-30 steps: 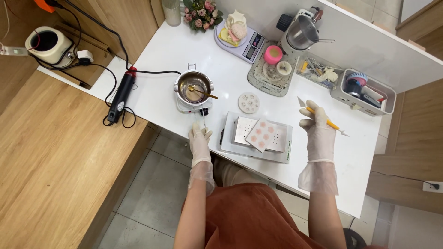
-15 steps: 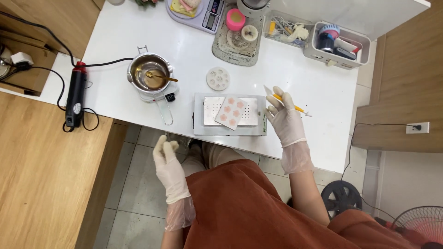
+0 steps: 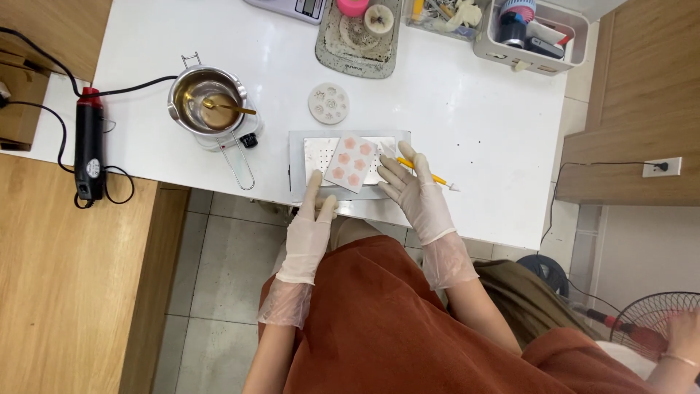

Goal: Decorating or refining small wax candle pieces using a tool and melted wax.

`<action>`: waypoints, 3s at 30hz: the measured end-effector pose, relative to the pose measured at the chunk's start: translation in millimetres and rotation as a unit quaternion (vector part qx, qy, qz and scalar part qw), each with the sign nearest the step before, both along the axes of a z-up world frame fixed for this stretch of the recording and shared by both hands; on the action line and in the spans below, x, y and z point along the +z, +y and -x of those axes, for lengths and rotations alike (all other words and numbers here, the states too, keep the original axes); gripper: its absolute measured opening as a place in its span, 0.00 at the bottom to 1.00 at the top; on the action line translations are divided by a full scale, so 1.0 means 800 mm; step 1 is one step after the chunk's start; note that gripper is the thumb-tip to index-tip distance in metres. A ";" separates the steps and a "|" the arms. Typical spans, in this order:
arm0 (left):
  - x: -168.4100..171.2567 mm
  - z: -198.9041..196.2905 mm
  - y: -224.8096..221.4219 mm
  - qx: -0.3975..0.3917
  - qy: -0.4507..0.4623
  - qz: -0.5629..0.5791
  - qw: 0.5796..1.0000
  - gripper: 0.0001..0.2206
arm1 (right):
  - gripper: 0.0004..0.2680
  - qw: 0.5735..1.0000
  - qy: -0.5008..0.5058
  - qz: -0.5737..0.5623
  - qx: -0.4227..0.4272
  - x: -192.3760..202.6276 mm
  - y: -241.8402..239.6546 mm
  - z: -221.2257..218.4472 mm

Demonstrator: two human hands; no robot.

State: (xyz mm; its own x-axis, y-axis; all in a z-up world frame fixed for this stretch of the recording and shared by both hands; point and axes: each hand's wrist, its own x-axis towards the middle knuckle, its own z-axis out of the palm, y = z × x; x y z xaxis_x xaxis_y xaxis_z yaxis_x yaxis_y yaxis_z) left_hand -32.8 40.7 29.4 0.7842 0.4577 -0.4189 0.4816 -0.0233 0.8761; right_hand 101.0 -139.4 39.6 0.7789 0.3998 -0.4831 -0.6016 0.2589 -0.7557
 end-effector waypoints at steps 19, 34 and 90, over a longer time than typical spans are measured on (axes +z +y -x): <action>-0.023 0.005 -0.018 -0.031 -0.031 -0.032 0.999 0.36 | 0.30 0.999 0.004 -0.018 0.045 0.008 0.018 -0.018; -0.013 0.011 -0.024 -0.076 -0.037 -0.059 0.995 0.39 | 0.28 0.997 -0.023 0.026 0.071 0.012 0.039 -0.032; -0.022 0.043 -0.016 -0.090 -0.063 -0.130 0.985 0.35 | 0.08 0.917 -0.235 0.267 0.180 0.036 0.081 -0.033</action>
State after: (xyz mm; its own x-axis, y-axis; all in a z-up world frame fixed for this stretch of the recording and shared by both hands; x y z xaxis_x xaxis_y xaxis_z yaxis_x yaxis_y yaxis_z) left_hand -67.6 27.9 11.7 0.9005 0.3862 -0.2000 0.3374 -0.3303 0.8815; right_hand 127.3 -74.4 68.2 0.8160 0.4755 -0.3287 -0.1499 -0.3751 -0.9148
